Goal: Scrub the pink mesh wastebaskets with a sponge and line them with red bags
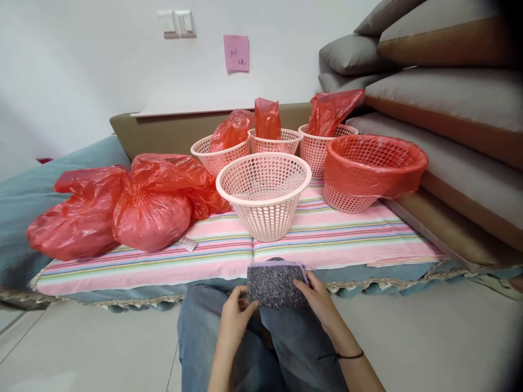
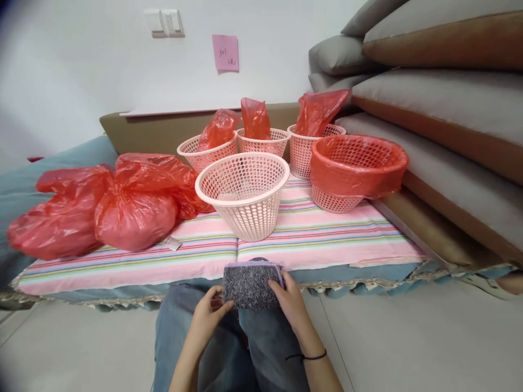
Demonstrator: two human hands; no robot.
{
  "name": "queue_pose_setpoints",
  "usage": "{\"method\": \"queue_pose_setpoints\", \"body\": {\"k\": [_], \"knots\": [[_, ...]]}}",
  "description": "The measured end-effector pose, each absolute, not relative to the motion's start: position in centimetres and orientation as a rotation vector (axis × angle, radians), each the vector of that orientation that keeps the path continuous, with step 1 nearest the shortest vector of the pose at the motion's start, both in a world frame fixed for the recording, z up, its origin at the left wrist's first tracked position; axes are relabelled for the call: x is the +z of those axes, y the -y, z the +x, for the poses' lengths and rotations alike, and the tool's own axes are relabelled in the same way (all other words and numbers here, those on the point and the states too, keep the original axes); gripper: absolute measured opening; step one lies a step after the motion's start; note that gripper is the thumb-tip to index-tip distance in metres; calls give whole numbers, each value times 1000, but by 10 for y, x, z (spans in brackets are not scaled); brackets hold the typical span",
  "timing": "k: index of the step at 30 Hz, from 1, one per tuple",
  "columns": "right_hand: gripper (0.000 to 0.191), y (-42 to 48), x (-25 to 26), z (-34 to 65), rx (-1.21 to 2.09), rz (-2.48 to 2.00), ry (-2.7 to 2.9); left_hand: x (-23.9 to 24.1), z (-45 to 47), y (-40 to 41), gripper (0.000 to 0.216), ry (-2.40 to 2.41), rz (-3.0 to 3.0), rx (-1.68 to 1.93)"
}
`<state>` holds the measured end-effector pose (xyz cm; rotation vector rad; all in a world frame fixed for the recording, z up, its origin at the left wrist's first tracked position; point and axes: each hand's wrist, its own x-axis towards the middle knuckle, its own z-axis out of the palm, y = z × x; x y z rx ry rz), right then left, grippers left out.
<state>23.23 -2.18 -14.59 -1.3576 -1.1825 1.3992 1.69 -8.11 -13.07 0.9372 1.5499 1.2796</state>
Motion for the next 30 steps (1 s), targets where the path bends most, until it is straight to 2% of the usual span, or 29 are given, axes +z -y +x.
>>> {"method": "queue_pose_setpoints", "body": {"k": [2,5,7,9,10,12,14,15,20,24,30], "knots": [[44,19,-156,233,1410,-1368,1222,-135,16,78,45,-1593,943,1278],[42,17,-156,236,1099,-1384,1309,-134,15,70,50,-1611,977,1308],[26,16,-148,238,851,-1327,1429,-131,14,63,39,-1607,1021,1332],[13,17,-138,240,735,-1198,1570,-130,14,58,29,-1587,1057,1345],[18,18,-134,241,726,-1126,1625,-131,14,57,31,-1578,1065,1349],[29,21,-130,242,764,-998,1666,-131,14,55,47,-1559,1054,1371],[32,25,-130,243,848,-905,1632,-130,13,55,67,-1509,1043,1377],[33,28,-132,243,901,-879,1604,-129,11,55,70,-1479,1059,1351],[27,34,-140,245,1191,-1002,1437,-118,5,56,31,-1410,1187,1167],[32,30,-141,237,1242,-1234,1297,-119,15,50,33,-1458,1193,1186],[44,23,-133,215,1002,-1454,1139,-126,45,29,35,-1601,1201,1248]]}}
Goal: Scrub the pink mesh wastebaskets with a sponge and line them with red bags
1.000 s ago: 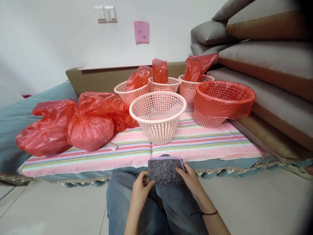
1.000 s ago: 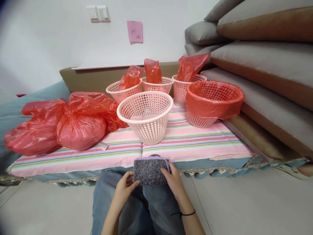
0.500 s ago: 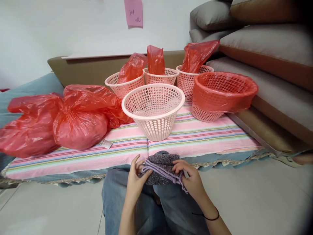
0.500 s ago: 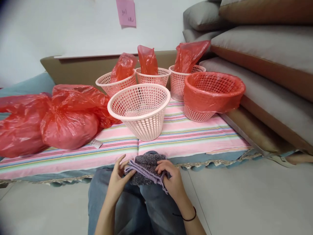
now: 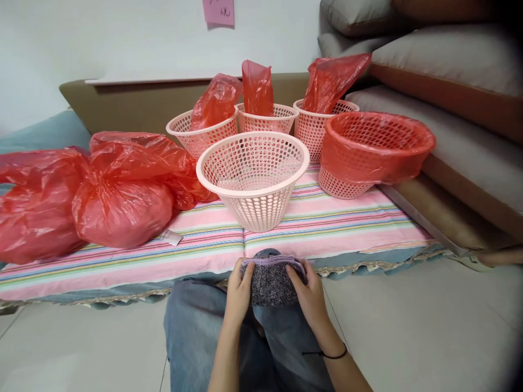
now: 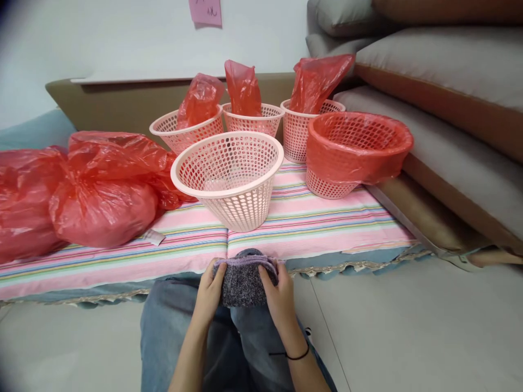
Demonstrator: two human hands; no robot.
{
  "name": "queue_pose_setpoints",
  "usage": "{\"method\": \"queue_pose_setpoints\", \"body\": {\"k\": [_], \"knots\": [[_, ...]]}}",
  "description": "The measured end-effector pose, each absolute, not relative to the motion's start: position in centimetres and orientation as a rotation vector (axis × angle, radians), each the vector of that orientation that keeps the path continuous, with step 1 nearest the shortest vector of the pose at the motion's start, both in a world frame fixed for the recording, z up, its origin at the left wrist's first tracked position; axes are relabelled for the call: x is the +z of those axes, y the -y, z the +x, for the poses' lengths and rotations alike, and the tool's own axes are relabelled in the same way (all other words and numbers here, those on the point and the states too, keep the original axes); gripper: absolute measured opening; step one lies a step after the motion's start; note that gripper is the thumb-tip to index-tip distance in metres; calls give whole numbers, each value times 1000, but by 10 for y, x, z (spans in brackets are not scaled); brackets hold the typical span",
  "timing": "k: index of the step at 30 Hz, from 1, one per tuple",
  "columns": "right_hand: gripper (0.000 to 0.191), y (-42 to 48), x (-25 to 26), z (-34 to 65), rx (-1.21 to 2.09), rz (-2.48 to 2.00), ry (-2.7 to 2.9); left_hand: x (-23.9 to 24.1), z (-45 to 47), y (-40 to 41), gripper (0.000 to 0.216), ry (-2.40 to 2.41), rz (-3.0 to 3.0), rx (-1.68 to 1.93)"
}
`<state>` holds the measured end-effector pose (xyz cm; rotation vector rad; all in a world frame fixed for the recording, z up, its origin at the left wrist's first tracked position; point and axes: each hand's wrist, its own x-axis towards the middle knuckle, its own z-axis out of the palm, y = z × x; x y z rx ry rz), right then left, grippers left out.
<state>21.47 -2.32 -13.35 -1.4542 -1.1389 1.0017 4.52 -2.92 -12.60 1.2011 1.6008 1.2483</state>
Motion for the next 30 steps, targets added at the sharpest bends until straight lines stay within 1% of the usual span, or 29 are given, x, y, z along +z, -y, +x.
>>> {"method": "queue_pose_setpoints", "body": {"k": [4,7,14,20,30], "knots": [[47,19,-135,210,927,-1514,1103,-132,55,22,39,-1728,1193,1229],[51,16,-142,211,885,-1558,1105,-137,58,21,37,-1859,1160,1197],[53,10,-153,213,878,-1596,1126,-146,54,9,40,-1941,1180,1075],[58,-4,-155,214,944,-1689,1218,-158,47,-3,49,-1967,1198,978],[52,-5,-164,214,797,-1731,1383,-145,55,4,45,-2156,1168,915]]}}
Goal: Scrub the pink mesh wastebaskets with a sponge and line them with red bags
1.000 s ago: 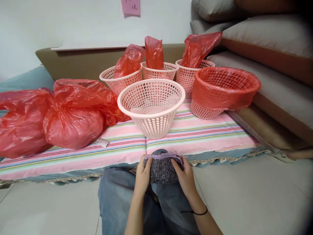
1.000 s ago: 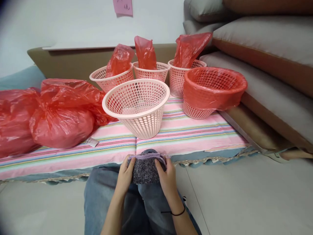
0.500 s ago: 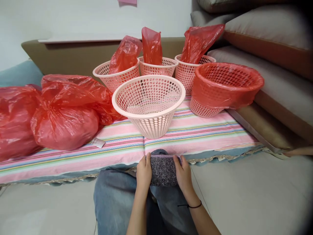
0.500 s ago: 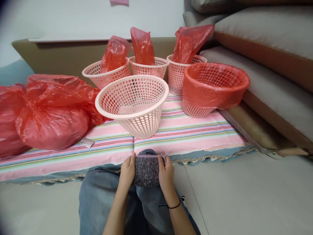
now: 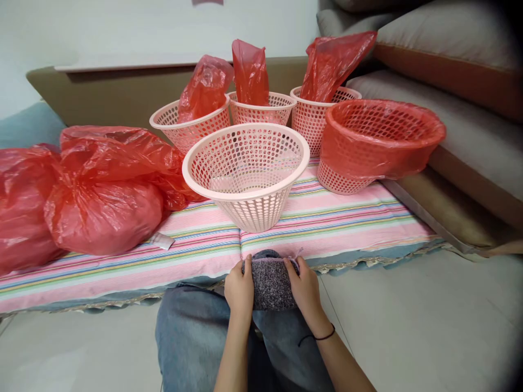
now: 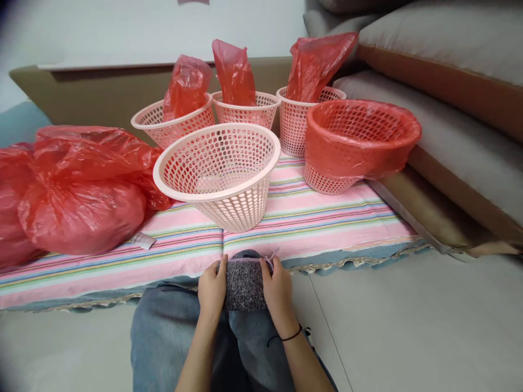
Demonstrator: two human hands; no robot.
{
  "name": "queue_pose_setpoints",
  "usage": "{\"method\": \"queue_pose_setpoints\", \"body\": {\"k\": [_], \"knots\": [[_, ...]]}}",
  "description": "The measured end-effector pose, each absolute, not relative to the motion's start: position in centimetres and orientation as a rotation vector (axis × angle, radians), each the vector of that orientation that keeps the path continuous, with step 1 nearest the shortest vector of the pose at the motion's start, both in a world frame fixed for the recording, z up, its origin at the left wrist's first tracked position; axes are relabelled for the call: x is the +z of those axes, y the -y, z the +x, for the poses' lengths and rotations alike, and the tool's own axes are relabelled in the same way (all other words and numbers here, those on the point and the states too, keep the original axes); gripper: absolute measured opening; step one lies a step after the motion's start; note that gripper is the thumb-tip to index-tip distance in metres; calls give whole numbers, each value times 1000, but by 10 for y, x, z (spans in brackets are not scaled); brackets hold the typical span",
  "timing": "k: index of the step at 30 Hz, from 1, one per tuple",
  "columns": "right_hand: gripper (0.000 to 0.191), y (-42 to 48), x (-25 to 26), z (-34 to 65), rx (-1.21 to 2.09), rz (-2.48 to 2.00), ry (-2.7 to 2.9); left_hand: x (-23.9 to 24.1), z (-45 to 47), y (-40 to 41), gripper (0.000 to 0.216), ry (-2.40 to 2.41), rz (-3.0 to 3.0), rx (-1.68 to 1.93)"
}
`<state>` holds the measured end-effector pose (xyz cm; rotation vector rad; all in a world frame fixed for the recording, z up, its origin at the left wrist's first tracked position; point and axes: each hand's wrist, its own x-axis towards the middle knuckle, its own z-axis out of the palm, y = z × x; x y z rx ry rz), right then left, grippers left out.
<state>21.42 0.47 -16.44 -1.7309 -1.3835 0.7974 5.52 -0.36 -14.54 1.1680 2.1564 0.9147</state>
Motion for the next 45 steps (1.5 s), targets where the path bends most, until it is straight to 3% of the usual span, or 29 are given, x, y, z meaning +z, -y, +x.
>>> {"method": "queue_pose_setpoints", "body": {"k": [11,18,21,27,31,38,45], "knots": [[38,4,-163,216,728,-1474,1343,-154,60,11,32,-1989,1207,1351],[29,14,-158,221,673,-1336,1283,-153,61,24,36,-1831,1044,1486],[31,16,-161,223,761,-1325,1159,-154,58,25,39,-1725,950,1566],[49,14,-164,227,1068,-1208,972,-159,43,28,65,-1557,818,1448],[56,11,-171,231,1163,-1290,972,-155,42,36,55,-1468,849,1283],[45,13,-159,248,1709,-1174,859,-129,42,48,41,-1405,1042,1297],[47,17,-139,238,1579,-1127,875,-118,44,53,31,-1488,1122,1344]]}}
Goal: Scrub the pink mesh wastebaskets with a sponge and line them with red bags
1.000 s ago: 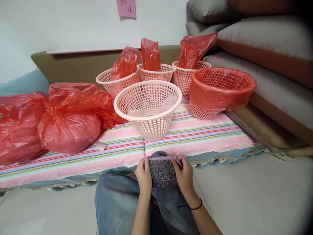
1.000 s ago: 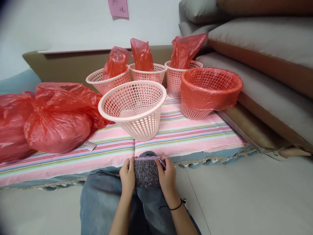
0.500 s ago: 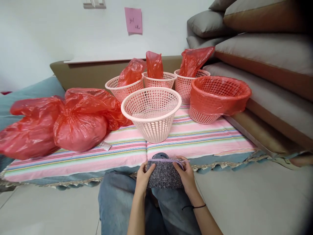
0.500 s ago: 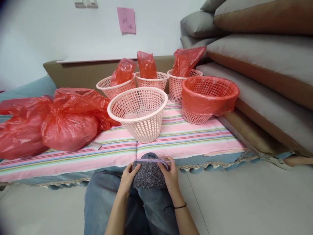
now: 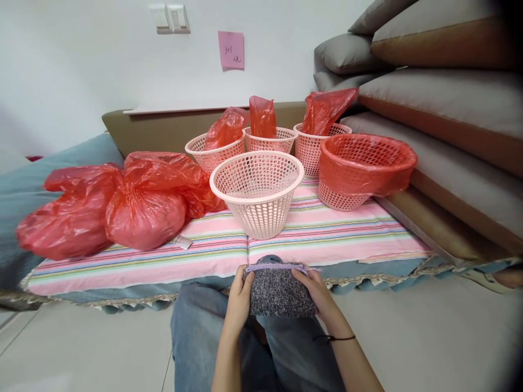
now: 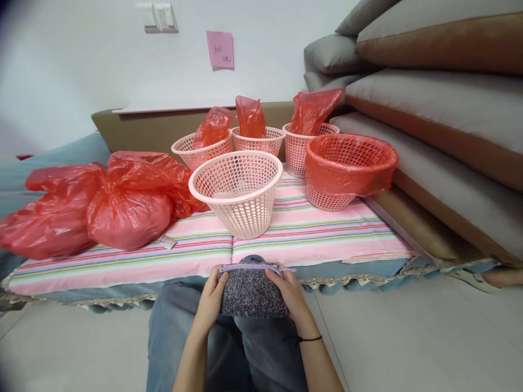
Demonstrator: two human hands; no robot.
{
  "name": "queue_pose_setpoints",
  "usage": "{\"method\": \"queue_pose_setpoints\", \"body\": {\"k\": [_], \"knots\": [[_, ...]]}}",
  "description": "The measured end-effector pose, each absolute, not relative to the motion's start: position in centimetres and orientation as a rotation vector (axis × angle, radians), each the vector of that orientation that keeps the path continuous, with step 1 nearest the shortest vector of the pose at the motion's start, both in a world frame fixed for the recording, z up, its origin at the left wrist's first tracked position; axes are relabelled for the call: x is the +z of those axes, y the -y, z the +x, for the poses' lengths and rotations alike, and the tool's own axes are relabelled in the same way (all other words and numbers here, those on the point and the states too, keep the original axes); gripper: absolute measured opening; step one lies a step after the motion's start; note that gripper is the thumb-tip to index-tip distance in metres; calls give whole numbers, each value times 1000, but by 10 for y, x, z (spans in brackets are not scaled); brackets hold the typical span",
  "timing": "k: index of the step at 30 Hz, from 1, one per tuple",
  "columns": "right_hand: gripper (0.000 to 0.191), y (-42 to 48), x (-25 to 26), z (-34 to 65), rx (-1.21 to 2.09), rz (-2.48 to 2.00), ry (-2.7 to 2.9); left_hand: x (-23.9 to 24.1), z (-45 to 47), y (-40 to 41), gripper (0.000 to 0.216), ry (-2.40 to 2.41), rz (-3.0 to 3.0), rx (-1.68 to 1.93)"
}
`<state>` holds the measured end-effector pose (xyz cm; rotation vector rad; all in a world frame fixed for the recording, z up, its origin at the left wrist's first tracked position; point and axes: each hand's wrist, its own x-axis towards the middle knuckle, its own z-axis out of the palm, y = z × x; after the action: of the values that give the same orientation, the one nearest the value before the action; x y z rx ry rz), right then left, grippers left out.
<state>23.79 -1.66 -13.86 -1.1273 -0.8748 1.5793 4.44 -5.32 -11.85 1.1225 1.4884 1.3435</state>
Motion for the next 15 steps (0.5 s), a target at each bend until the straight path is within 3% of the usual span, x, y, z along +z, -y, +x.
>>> {"method": "queue_pose_setpoints", "body": {"k": [6,11,13,15], "knots": [[49,11,-133,251,1245,-1246,1243,-117,42,55,24,-1631,1075,1397],[20,20,-98,261,755,-1088,1525,-104,44,60,28,-1622,951,1423],[9,30,-81,254,728,-864,1779,-94,49,63,33,-1543,898,1405],[12,43,-71,245,764,-712,1954,-83,55,68,40,-1448,840,1362]]}}
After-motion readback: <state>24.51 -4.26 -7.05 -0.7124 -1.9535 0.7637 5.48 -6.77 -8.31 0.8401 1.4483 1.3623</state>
